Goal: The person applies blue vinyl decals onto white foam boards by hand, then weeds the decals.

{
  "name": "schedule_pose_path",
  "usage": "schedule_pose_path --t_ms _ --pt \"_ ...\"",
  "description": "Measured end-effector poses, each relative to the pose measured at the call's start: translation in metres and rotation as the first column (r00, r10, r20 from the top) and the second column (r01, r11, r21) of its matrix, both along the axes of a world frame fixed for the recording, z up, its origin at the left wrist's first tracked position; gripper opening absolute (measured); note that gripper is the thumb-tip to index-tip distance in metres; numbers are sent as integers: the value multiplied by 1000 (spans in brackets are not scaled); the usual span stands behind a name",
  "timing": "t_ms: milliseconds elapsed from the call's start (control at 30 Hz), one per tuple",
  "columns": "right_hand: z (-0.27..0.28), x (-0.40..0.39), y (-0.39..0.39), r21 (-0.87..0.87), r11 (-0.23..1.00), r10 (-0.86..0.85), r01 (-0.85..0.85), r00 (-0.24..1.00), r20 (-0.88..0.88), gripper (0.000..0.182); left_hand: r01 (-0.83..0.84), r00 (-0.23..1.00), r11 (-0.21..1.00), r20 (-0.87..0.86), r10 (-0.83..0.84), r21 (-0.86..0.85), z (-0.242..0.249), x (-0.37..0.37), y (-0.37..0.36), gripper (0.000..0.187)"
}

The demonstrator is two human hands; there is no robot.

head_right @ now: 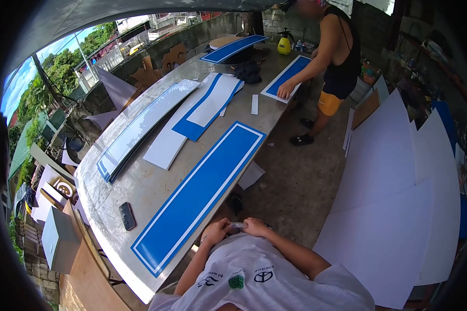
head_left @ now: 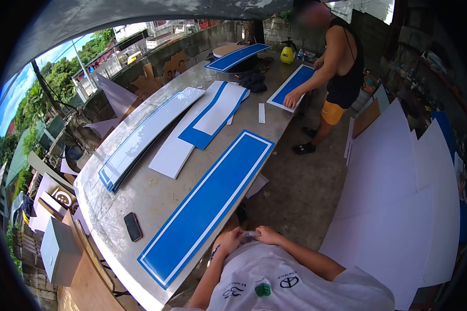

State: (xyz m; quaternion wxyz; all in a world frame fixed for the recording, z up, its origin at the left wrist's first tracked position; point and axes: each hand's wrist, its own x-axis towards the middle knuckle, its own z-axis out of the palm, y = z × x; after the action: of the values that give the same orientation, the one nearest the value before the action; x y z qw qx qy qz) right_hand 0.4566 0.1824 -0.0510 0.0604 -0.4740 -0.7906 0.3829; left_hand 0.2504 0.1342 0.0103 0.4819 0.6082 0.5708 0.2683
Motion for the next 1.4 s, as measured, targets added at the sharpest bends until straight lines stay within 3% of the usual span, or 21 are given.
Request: schedule_pose_path --t_ms 233,400,500,733,800,1000,1100,1167,1400 --pt "-1 1 -1 10 1000 -9 10 995 -99 25 0 1000 1000 18 1 -28 11 0 -1 18" --pt "0 2 0 -1 1000 -1 1 995 -104 25 2 996 997 -92 -10 -79 43 4 -1 17" --pt "0 3 1 -37 999 -21 18 996 -87 26 -7 1000 996 -18 5 -88 25 3 1 17" --pt "7 0 2 -53 999 -2 -2 997 -76 28 -8 999 997 -33 5 -78 26 2 -1 18" --pt "5 0 2 -69 998 -8 4 998 -68 28 3 992 996 -127 -14 -88 53 6 -1 17" --pt "5 -3 2 -66 998 -2 0 999 -41 29 23 992 996 -125 -33 -82 49 4 -1 17" --pt "13 -2 6 -120 989 75 -83 995 -69 27 38 988 996 -146 -49 -77 38 3 -1 24" --pt "11 -5 5 47 998 54 -52 998 -25 25 41 988 997 -145 -50 -68 32 4 -1 24" --pt "1 -5 8 57 998 4 -8 997 73 24 55 996 998 -73 -58 -38 14 2 1 19"
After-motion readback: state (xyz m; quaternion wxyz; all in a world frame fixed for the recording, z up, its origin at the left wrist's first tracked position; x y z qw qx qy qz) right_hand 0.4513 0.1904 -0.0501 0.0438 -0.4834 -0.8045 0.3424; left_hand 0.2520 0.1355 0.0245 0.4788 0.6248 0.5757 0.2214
